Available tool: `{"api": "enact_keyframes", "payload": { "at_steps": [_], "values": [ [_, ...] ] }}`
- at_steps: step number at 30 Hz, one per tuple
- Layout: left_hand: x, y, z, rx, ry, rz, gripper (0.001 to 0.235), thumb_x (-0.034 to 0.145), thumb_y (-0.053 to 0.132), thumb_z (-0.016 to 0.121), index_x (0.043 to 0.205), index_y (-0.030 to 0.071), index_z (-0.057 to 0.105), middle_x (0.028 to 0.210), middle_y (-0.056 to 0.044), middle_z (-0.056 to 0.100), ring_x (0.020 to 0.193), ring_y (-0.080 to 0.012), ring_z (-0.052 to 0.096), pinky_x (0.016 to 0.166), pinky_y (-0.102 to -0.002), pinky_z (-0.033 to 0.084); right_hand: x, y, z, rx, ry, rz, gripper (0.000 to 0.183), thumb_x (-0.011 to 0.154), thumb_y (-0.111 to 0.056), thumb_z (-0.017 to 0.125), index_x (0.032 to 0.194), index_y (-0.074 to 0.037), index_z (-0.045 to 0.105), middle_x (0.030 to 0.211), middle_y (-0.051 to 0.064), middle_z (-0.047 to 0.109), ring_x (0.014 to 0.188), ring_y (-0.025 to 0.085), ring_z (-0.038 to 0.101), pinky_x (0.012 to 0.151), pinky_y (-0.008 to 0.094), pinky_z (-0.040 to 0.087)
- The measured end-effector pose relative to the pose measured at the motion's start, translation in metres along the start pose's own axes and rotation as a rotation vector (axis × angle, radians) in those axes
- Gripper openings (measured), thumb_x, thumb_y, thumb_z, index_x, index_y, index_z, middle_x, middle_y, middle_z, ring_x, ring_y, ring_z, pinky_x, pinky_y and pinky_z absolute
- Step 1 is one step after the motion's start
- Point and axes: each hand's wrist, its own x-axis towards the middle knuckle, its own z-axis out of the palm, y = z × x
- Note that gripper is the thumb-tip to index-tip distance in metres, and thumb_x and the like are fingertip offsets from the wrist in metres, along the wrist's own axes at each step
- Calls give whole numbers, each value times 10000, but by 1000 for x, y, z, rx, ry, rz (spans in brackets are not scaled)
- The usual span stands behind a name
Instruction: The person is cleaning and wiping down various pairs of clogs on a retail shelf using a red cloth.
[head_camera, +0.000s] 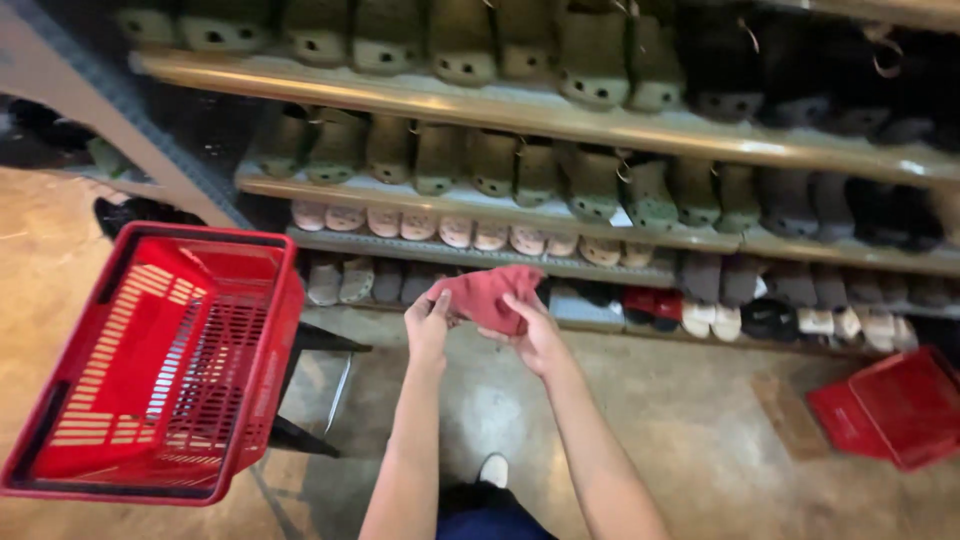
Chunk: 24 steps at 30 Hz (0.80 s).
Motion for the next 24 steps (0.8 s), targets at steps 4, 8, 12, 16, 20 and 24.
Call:
{"api": "enact_keyframes", "payload": {
  "at_steps": [4,8,12,16,20,24],
  "values": [
    [42,32,-24,99,-25,4,192,979,153,639,1051,-22,669,724,-60,604,544,-171,693,438,-235,522,45,23,39,-168,-99,-39,721,853,-129,815,1496,-104,489,1400,161,564,1185,407,632,872,587,610],
    [106,66,-57,83,-33,6,361,968,159,660,1249,-63,615,959,-172,649,758,-246,716,585,-342,613,76,44,115,-419,-84,-31,772,832,-347,869,1494,-178,508,1441,101,565,1231,308,584,867,494,563],
    [140,155,-80,168,-78,46,262,972,159,641,1150,-29,680,893,-100,635,709,-159,653,587,-281,607,157,77,173,-385,19,-93,719,901,-338,808,1485,-103,461,1472,198,522,1319,382,547,995,612,514],
    [263,141,-139,236,-138,54,147,947,184,695,1011,53,707,826,-67,620,681,-166,671,580,-304,604,175,94,265,-314,161,-207,787,914,-458,753,1500,-41,432,1496,211,496,1392,361,490,1082,555,447],
    [393,123,-184,580,-37,153,157,899,294,716,973,164,764,894,-56,755,928,-216,739,856,-359,564,251,133,311,-781,221,-272,982,749,-722,790,1446,-76,542,1418,208,586,1373,368,514,1118,520,413],
    [454,108,-190,630,115,147,473,796,158,659,1234,-21,640,1170,-257,703,1212,-381,637,1071,-473,499,338,157,320,-1171,317,-342,1073,669,-684,843,1447,-41,477,1397,249,609,1331,404,562,1105,548,455]
  ]
}}
